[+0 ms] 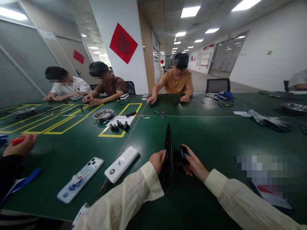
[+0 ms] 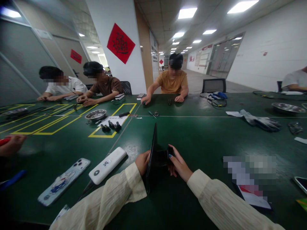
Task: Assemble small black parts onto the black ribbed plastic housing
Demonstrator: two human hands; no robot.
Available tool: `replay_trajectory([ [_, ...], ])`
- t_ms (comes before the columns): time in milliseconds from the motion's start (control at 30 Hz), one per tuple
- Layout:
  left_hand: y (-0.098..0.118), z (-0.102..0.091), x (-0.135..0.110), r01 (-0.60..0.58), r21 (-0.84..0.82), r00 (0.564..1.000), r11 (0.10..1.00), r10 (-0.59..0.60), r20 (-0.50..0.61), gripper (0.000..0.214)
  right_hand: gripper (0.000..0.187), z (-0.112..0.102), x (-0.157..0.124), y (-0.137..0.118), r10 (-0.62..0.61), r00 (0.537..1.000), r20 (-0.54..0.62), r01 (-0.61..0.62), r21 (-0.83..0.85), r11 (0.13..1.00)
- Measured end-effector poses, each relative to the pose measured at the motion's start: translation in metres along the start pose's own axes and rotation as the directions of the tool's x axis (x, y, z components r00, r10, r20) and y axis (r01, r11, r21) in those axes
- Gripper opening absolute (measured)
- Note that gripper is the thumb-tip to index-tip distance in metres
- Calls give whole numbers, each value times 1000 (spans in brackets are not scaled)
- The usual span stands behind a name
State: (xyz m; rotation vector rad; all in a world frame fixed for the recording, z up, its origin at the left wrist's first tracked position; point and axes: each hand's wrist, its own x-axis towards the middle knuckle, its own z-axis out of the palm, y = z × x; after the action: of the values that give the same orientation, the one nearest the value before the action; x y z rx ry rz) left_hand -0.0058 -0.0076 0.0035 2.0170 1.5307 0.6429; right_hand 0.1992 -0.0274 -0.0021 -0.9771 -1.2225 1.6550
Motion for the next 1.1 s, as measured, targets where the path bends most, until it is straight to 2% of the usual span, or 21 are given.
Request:
replay_trajectory([
  [300,1,0,-3,-25,-8,1000,1000,25,4,50,74,-4,1,3,13,998,60,-15,35,999],
  [400,1,1,-5,-32,53,999,998,31,11,48,71,-4,3,4,24,998,54,-26,40,999],
  [533,4,1,-7,-40,195,999,980,37,17,32,68,-2,5,7,20,1000,0,-19,61,998],
  [600,6,0,-8,-59,214,998,975,52,36,29,66,-2,6,10,18,1000,-16,-17,74,997],
  [833,5,0,-8,-90,189,996,978,84,36,33,58,0,7,14,-44,997,-63,45,14,999],
  [1100,2,3,-2,-35,0,999,999,35,-42,33,56,19,3,3,-107,976,-188,80,-143,986],
])
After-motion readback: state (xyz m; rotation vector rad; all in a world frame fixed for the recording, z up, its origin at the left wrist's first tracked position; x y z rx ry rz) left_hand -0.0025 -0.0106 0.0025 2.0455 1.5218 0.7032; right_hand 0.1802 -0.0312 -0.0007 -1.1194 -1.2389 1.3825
